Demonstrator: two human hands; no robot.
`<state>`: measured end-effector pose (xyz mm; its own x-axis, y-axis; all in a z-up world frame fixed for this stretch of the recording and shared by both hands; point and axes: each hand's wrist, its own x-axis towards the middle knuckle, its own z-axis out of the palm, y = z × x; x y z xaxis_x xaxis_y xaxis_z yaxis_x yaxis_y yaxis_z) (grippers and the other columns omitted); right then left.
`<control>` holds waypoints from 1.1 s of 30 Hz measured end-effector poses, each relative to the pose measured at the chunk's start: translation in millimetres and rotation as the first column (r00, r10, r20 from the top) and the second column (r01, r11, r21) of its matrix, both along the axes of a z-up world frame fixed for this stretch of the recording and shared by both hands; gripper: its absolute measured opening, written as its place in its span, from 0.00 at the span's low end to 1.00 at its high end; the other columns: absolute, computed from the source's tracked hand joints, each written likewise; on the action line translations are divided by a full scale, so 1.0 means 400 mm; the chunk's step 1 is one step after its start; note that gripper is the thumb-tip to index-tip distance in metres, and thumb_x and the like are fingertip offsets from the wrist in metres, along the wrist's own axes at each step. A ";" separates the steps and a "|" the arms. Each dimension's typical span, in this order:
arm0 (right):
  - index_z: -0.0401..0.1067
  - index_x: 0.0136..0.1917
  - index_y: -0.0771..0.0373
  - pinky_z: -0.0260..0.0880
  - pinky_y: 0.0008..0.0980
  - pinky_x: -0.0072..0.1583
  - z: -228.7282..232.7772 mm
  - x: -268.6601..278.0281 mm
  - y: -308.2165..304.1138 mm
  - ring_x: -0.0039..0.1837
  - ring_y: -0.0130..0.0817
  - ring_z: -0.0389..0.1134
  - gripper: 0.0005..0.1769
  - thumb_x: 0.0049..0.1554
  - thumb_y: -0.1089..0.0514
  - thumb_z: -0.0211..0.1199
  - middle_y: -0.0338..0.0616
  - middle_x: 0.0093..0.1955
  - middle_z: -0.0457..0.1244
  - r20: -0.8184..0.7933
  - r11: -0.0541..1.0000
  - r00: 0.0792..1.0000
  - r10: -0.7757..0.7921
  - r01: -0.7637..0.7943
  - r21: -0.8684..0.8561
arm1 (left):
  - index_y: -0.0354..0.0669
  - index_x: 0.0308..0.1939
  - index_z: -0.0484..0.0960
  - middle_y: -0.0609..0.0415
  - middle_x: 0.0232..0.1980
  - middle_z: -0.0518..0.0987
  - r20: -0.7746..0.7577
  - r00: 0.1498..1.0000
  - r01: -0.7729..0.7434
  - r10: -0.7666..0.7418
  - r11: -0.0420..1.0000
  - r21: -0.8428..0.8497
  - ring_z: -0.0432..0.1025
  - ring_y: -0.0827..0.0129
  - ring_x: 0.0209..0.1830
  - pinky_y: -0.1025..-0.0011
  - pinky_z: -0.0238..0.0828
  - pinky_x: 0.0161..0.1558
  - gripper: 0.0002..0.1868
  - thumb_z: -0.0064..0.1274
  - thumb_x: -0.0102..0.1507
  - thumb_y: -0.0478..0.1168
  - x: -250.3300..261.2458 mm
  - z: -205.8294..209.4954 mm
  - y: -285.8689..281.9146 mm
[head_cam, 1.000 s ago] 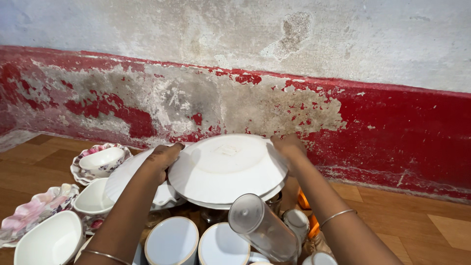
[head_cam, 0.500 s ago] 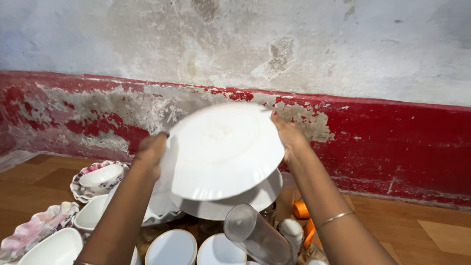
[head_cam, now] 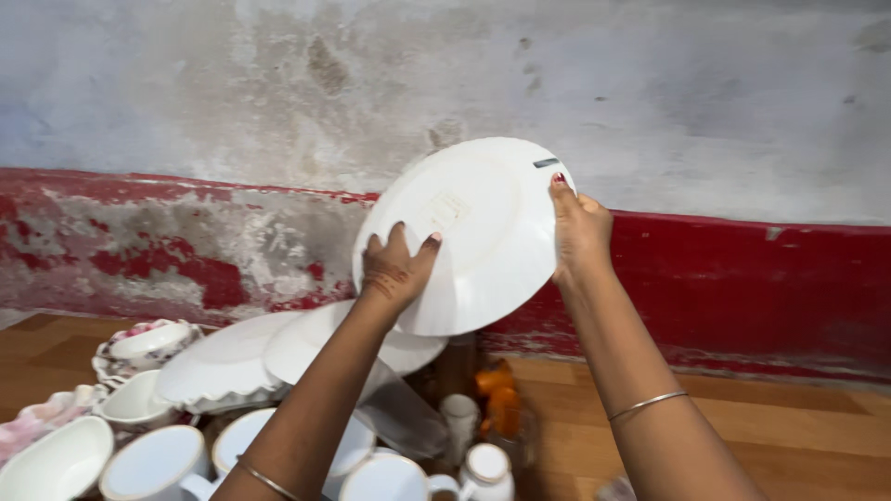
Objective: The person cleans decorative plates by wiping the front and back surfaces with a cloth.
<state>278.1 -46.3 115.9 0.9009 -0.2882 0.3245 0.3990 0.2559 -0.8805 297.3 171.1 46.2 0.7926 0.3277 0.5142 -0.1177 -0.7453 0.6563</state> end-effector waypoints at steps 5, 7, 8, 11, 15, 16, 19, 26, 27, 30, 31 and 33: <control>0.76 0.46 0.67 0.69 0.29 0.33 0.003 -0.098 -0.122 0.33 0.32 0.67 0.17 0.61 0.49 0.61 0.44 0.33 0.66 0.287 0.935 0.948 -0.135 0.218 -0.281 | 0.45 0.72 0.59 0.37 0.72 0.62 -0.136 0.919 0.280 -0.371 0.855 -0.437 0.61 0.44 0.71 0.47 0.61 0.66 0.47 0.40 0.59 0.72 -0.131 0.065 -0.255; 0.78 0.44 0.63 0.64 0.26 0.32 -0.009 -0.132 -0.155 0.32 0.30 0.64 0.15 0.61 0.49 0.62 0.41 0.31 0.66 0.408 0.890 0.902 -0.143 0.297 -0.345 | 0.42 0.72 0.57 0.39 0.73 0.62 -0.083 0.871 0.366 -0.484 0.752 -0.549 0.61 0.47 0.73 0.45 0.58 0.67 0.49 0.38 0.58 0.74 -0.167 0.086 -0.320; 0.77 0.44 0.63 0.65 0.27 0.32 -0.020 -0.151 -0.168 0.31 0.28 0.66 0.14 0.61 0.50 0.62 0.39 0.30 0.66 0.563 0.809 0.813 -0.146 0.426 -0.406 | 0.46 0.75 0.51 0.41 0.76 0.56 -0.011 0.837 0.406 -0.547 0.634 -0.658 0.55 0.44 0.75 0.37 0.55 0.65 0.50 0.38 0.60 0.75 -0.179 0.096 -0.347; 0.76 0.43 0.61 0.65 0.28 0.30 -0.060 -0.202 -0.177 0.28 0.26 0.66 0.13 0.61 0.50 0.62 0.37 0.28 0.66 0.736 0.546 0.674 -0.064 0.641 -0.540 | 0.50 0.76 0.49 0.42 0.73 0.56 0.177 0.799 0.461 -0.574 0.397 -0.794 0.53 0.45 0.72 0.38 0.56 0.62 0.50 0.38 0.61 0.76 -0.198 0.100 -0.408; 0.73 0.37 0.60 0.64 0.32 0.31 -0.137 -0.266 -0.199 0.28 0.28 0.66 0.13 0.63 0.57 0.60 0.38 0.25 0.65 0.866 0.179 0.469 0.173 0.849 -0.496 | 0.22 0.66 0.70 0.44 0.40 0.66 0.372 0.870 0.451 -0.324 0.213 -0.867 0.58 0.51 0.40 0.51 0.57 0.40 0.47 0.55 0.66 0.67 -0.202 0.044 -0.415; 0.73 0.37 0.60 0.64 0.32 0.31 -0.157 -0.282 -0.205 0.28 0.28 0.66 0.13 0.63 0.57 0.60 0.38 0.25 0.65 0.862 0.171 0.477 0.171 0.848 -0.503 | 0.22 0.66 0.70 0.44 0.40 0.66 0.367 0.869 0.447 -0.331 0.207 -0.870 0.58 0.51 0.40 0.51 0.57 0.40 0.47 0.55 0.66 0.67 -0.203 0.025 -0.419; 0.70 0.36 0.59 0.65 0.35 0.32 -0.202 -0.317 -0.223 0.30 0.33 0.67 0.13 0.60 0.53 0.60 0.39 0.27 0.64 0.857 0.177 0.416 0.303 0.859 -0.480 | 0.39 0.43 0.76 0.50 0.36 0.78 0.403 0.878 0.435 -0.258 0.080 -0.897 0.75 0.63 0.32 0.62 0.73 0.32 0.15 0.48 0.59 0.46 -0.204 -0.042 -0.425; 0.78 0.49 0.59 0.69 0.41 0.52 -0.343 -0.245 -0.345 0.50 0.39 0.69 0.17 0.64 0.47 0.53 0.46 0.44 0.70 0.555 0.317 0.781 0.286 0.470 -0.824 | 0.36 0.51 0.76 0.48 0.47 0.80 0.505 0.863 0.499 -0.038 -0.104 -0.860 0.77 0.60 0.45 0.61 0.77 0.48 0.16 0.41 0.61 0.37 -0.200 -0.159 -0.385; 0.78 0.50 0.60 0.67 0.42 0.58 -0.375 -0.219 -0.375 0.56 0.39 0.68 0.18 0.64 0.48 0.52 0.46 0.49 0.71 0.537 0.373 0.823 0.184 0.447 -0.813 | 0.37 0.53 0.75 0.49 0.49 0.79 0.497 0.868 0.493 -0.018 -0.105 -0.864 0.77 0.61 0.48 0.60 0.77 0.50 0.16 0.42 0.63 0.38 -0.202 -0.168 -0.381; 0.76 0.53 0.61 0.66 0.40 0.62 -0.475 -0.147 -0.461 0.59 0.38 0.67 0.17 0.63 0.49 0.54 0.47 0.52 0.69 0.365 0.381 0.930 -0.042 0.353 -0.854 | 0.37 0.56 0.75 0.50 0.52 0.79 0.542 0.840 0.542 -0.001 -0.010 -0.840 0.75 0.63 0.51 0.63 0.75 0.52 0.17 0.43 0.65 0.38 -0.198 -0.202 -0.386; 0.72 0.57 0.62 0.63 0.44 0.63 -0.508 -0.131 -0.481 0.63 0.42 0.63 0.17 0.61 0.50 0.57 0.50 0.59 0.65 0.282 0.315 0.956 -0.084 0.294 -0.903 | 0.37 0.56 0.75 0.50 0.52 0.79 0.532 0.847 0.532 -0.003 -0.014 -0.847 0.75 0.63 0.51 0.63 0.75 0.52 0.17 0.43 0.65 0.38 -0.194 -0.219 -0.391; 0.69 0.61 0.62 0.60 0.47 0.64 -0.569 -0.116 -0.500 0.67 0.46 0.59 0.20 0.59 0.51 0.59 0.54 0.65 0.61 0.199 0.249 0.970 -0.137 0.228 -0.941 | 0.36 0.59 0.75 0.49 0.54 0.79 0.547 0.837 0.544 0.004 0.098 -0.833 0.74 0.64 0.51 0.65 0.72 0.54 0.18 0.46 0.67 0.40 -0.179 -0.249 -0.404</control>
<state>231.8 -246.3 -111.9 0.8344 0.1161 0.5388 0.3757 -0.8351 -0.4019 225.7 9.4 -53.4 0.8127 0.5467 0.2018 -0.5412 0.5797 0.6091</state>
